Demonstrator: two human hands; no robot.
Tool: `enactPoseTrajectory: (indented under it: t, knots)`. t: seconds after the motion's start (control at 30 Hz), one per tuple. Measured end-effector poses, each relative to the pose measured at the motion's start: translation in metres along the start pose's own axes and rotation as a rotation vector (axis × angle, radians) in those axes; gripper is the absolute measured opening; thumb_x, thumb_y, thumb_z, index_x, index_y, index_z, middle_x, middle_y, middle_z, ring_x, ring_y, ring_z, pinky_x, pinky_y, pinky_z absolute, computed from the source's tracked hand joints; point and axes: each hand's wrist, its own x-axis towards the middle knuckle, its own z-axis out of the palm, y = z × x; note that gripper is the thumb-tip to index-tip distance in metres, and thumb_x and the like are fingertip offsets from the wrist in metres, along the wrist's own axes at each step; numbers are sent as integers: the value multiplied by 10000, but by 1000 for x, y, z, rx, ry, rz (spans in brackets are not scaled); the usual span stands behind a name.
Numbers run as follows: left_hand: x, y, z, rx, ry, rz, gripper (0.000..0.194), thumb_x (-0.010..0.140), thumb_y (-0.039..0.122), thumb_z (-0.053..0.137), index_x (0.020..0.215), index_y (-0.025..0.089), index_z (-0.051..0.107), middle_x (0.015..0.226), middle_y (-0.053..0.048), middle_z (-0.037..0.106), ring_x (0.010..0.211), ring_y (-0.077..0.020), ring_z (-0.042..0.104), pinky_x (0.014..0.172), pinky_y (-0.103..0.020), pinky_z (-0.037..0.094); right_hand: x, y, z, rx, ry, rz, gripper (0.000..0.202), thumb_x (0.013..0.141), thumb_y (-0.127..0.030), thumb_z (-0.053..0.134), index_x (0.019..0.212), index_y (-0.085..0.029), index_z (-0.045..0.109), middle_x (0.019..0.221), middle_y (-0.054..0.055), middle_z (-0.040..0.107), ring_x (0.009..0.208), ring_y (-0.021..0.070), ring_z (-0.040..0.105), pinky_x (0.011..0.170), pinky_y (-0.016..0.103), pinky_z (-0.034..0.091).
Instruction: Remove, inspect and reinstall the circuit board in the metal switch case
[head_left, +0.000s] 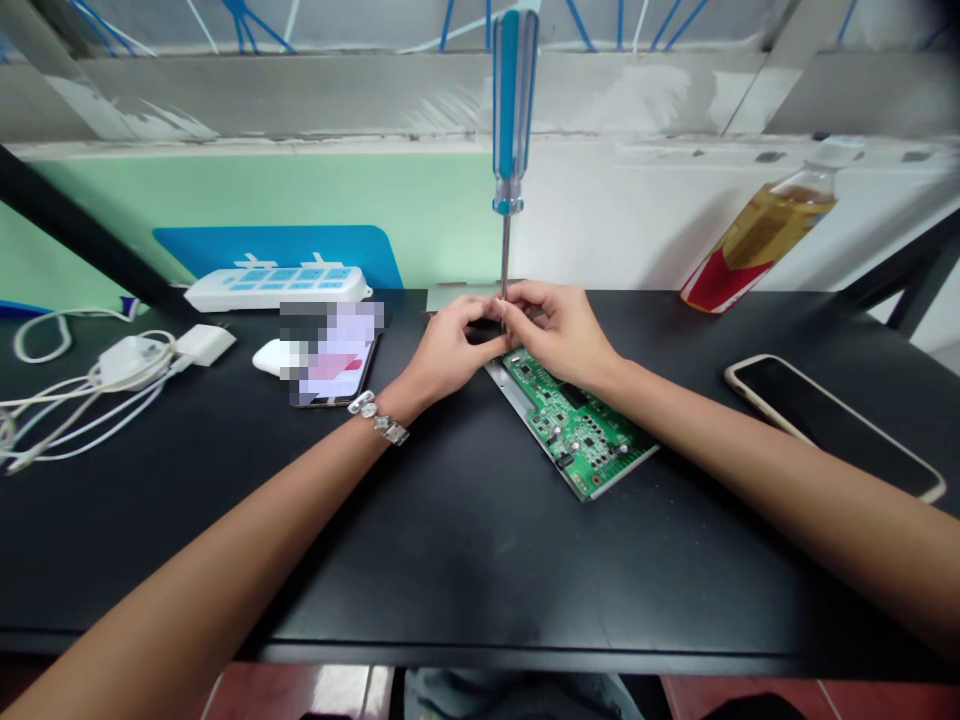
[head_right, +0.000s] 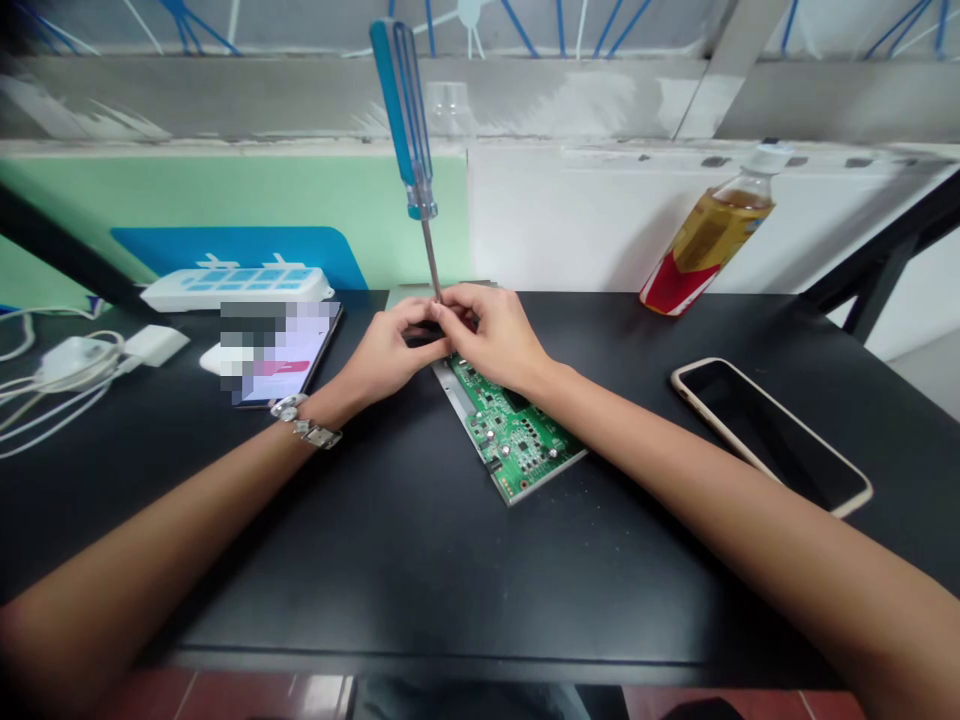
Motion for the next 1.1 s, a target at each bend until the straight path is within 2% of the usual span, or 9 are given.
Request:
enactPoseTrajectory:
  t: [0.1,0.23,0.3,0.4,0.47,0.63,0.73,0.9,1.1]
  knots:
    - [-2,1,-5,-13,-66,47,137,880,289,731,943,183,791,1181,-94,715,1103,-237,668,1050,-417,493,0,0,0,-13,-5,0,280,979,-384,607,914,-157,757,835,49,735,685,153,600,635,288,464]
    - [-1,-2,-2,-6,51,-5,148,834,299,782,784,163,754,1023,-90,734,974,-231,686,960,-414,537,0,-2,0,-13,-12,-18,267,977,-358,607,912,-149,761,858,57,745,705,155,614,653,286,472]
    - [-1,-3,0,-15,74,-21,148,817,297,796,812,158,746,1019,-94,729,973,-237,683,927,-415,553,-1,-3,0,-15,-5,-26,268,975,-347,611,908,-136,762,843,63,742,711,159,619,652,285,468]
    - [-2,-1,-2,-23,-9,16,171,849,299,762,959,168,775,1155,-111,717,1079,-249,674,981,-424,537,-1,-3,-1,-20,2,-20,278,979,-355,606,905,-134,758,816,56,731,688,152,598,637,284,451]
    - [-3,1,-4,-12,-42,37,149,876,298,733,945,179,789,1185,-110,716,1101,-244,673,1011,-421,520,-1,-3,0,-28,-9,-19,289,985,-369,596,895,-143,752,805,46,721,662,141,573,621,282,437]
    - [-1,-2,0,-13,57,-30,180,829,339,786,776,174,738,961,-73,733,916,-211,686,913,-389,556,0,-4,-1,-47,-13,-21,319,981,-430,601,851,-165,723,780,32,700,659,144,562,615,281,432]
    - [-2,-1,1,-27,28,-29,179,818,326,785,885,165,745,1015,-84,729,974,-220,687,905,-374,565,0,-4,-2,-67,-5,-24,353,981,-467,595,810,-175,692,741,25,678,650,147,552,616,288,427]
    - [-11,10,-17,101,-44,23,279,849,321,738,1094,188,736,1241,-113,697,1156,-253,657,956,-376,539,0,-4,-3,-66,17,-13,379,999,-482,569,770,-189,641,699,11,622,621,138,511,602,300,399]
    - [-14,13,-32,326,-100,189,296,790,352,835,1021,194,737,1088,-86,702,1055,-253,647,982,-415,495,1,-8,-2,117,142,31,416,967,-568,613,759,-208,605,660,-3,580,618,134,534,583,294,415]
